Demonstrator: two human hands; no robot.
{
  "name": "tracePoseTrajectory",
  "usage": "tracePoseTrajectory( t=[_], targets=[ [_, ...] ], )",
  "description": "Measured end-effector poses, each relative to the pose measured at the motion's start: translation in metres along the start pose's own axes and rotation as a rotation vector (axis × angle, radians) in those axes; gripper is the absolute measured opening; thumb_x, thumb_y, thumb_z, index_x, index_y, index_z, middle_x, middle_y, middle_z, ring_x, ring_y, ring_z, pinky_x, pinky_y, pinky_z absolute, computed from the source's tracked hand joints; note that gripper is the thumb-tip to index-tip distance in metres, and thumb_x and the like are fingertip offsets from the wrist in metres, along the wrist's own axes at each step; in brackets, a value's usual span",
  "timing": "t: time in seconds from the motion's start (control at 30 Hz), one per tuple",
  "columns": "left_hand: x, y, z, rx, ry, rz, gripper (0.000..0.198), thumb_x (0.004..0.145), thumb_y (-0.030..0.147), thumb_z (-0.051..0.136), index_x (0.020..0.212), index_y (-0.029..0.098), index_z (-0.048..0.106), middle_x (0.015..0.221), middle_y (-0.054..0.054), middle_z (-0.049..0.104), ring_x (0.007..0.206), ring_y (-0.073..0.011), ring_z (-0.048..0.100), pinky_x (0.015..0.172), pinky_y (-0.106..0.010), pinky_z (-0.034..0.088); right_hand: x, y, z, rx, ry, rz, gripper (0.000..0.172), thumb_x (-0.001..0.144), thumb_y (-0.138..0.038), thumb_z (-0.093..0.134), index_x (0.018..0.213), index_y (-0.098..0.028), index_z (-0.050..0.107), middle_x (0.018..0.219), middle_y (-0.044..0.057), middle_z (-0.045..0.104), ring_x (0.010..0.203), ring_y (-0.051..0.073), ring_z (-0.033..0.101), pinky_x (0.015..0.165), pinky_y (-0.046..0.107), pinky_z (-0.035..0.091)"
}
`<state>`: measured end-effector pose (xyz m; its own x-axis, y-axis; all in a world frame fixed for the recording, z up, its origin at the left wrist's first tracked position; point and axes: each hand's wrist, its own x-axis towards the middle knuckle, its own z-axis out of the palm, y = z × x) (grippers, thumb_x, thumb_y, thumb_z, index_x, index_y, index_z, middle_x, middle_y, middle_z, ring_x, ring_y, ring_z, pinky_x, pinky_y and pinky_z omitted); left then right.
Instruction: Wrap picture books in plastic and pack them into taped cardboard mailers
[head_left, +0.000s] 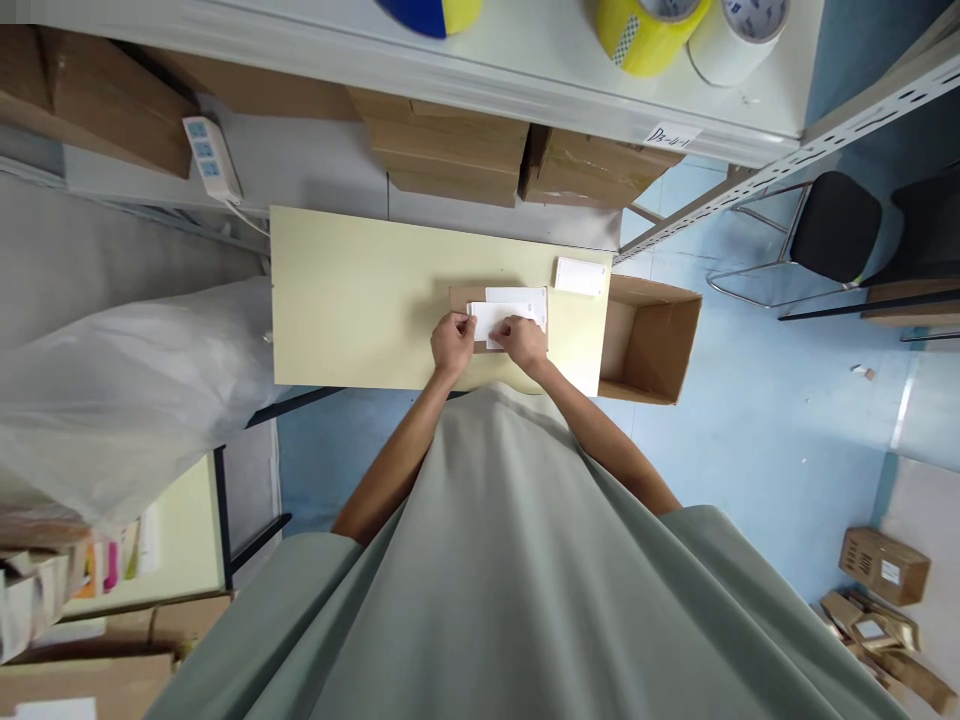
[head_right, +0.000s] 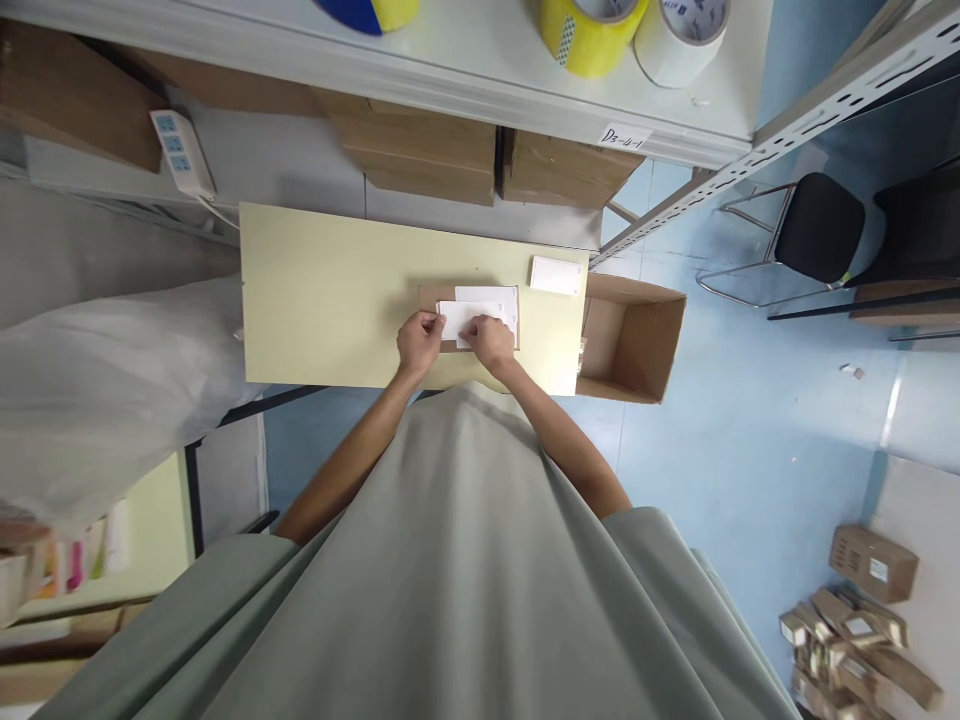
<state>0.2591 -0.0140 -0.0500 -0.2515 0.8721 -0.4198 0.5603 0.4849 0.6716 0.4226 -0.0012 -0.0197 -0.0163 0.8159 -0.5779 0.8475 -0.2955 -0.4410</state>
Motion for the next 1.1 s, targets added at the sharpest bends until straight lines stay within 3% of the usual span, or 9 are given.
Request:
tracePoseTrajectory(
  t=[0.2, 0.3, 0.53, 0.83, 1.0, 1.1],
  targets=[
    [0.000, 0.001, 0.000, 0.007, -0.007, -0.002, 0.018, 0.104, 0.036, 0.067, 0.097, 0.022, 0.076, 0.106, -0.012, 0.083, 0.106, -0.0302, 0.076, 0.097, -0.038, 0.052, 0.035, -0.025, 0.001, 0.066, 0.104, -0.018, 0.016, 0.107, -0.035, 0.072, 0.094, -0.027, 0.077, 0.109, 0.005, 0.085, 0.101, 0.027, 0.077, 0.090, 0.036, 0.058],
    [0.000, 0.001, 0.000, 0.021, -0.014, -0.007, 0.017, 0.104, 0.036, 0.066, 0.097, 0.023, 0.075, 0.107, -0.013, 0.083, 0.108, -0.0316, 0.077, 0.098, -0.040, 0.052, 0.032, -0.027, 0.001, 0.054, 0.102, -0.029, 0.015, 0.108, -0.035, 0.071, 0.096, -0.027, 0.077, 0.109, 0.005, 0.085, 0.101, 0.027, 0.077, 0.090, 0.036, 0.058],
    [0.000, 0.001, 0.002, 0.019, -0.005, 0.000, 0.017, 0.105, 0.035, 0.066, 0.099, 0.023, 0.075, 0.110, -0.013, 0.083, 0.109, -0.0308, 0.076, 0.100, -0.039, 0.052, 0.011, -0.017, 0.001, -0.022, -0.034, -0.035, 0.014, 0.106, -0.037, 0.075, 0.097, -0.027, 0.079, 0.107, 0.007, 0.085, 0.101, 0.027, 0.077, 0.091, 0.035, 0.058],
    [0.001, -0.002, 0.004, 0.055, 0.007, 0.017, 0.013, 0.104, 0.028, 0.066, 0.097, 0.023, 0.075, 0.104, -0.009, 0.083, 0.104, -0.0275, 0.077, 0.098, -0.036, 0.054, 0.035, -0.038, -0.008, -0.150, -0.012, 0.029, 0.046, 0.114, -0.061, 0.061, 0.106, -0.021, 0.082, 0.115, 0.016, 0.085, 0.116, 0.033, 0.079, 0.100, 0.039, 0.060],
    [0.001, -0.008, 0.004, -0.007, 0.017, 0.021, 0.006, 0.099, 0.024, 0.070, 0.095, 0.022, 0.075, 0.096, -0.007, 0.081, 0.095, -0.0249, 0.076, 0.096, -0.035, 0.056, 0.041, -0.044, -0.012, -0.125, -0.010, 0.031, 0.050, 0.112, -0.062, 0.064, 0.114, -0.016, 0.081, 0.111, 0.020, 0.084, 0.118, 0.034, 0.079, 0.104, 0.042, 0.060],
    [0.001, -0.011, 0.001, -0.063, 0.012, -0.007, 0.003, 0.095, 0.024, 0.075, 0.095, 0.022, 0.075, 0.096, -0.007, 0.080, 0.094, -0.0240, 0.076, 0.096, -0.035, 0.057, 0.039, -0.045, -0.012, -0.142, -0.035, 0.003, 0.041, 0.112, -0.054, 0.067, 0.116, -0.016, 0.081, 0.115, 0.019, 0.084, 0.120, 0.034, 0.079, 0.103, 0.042, 0.061]
  ],
)
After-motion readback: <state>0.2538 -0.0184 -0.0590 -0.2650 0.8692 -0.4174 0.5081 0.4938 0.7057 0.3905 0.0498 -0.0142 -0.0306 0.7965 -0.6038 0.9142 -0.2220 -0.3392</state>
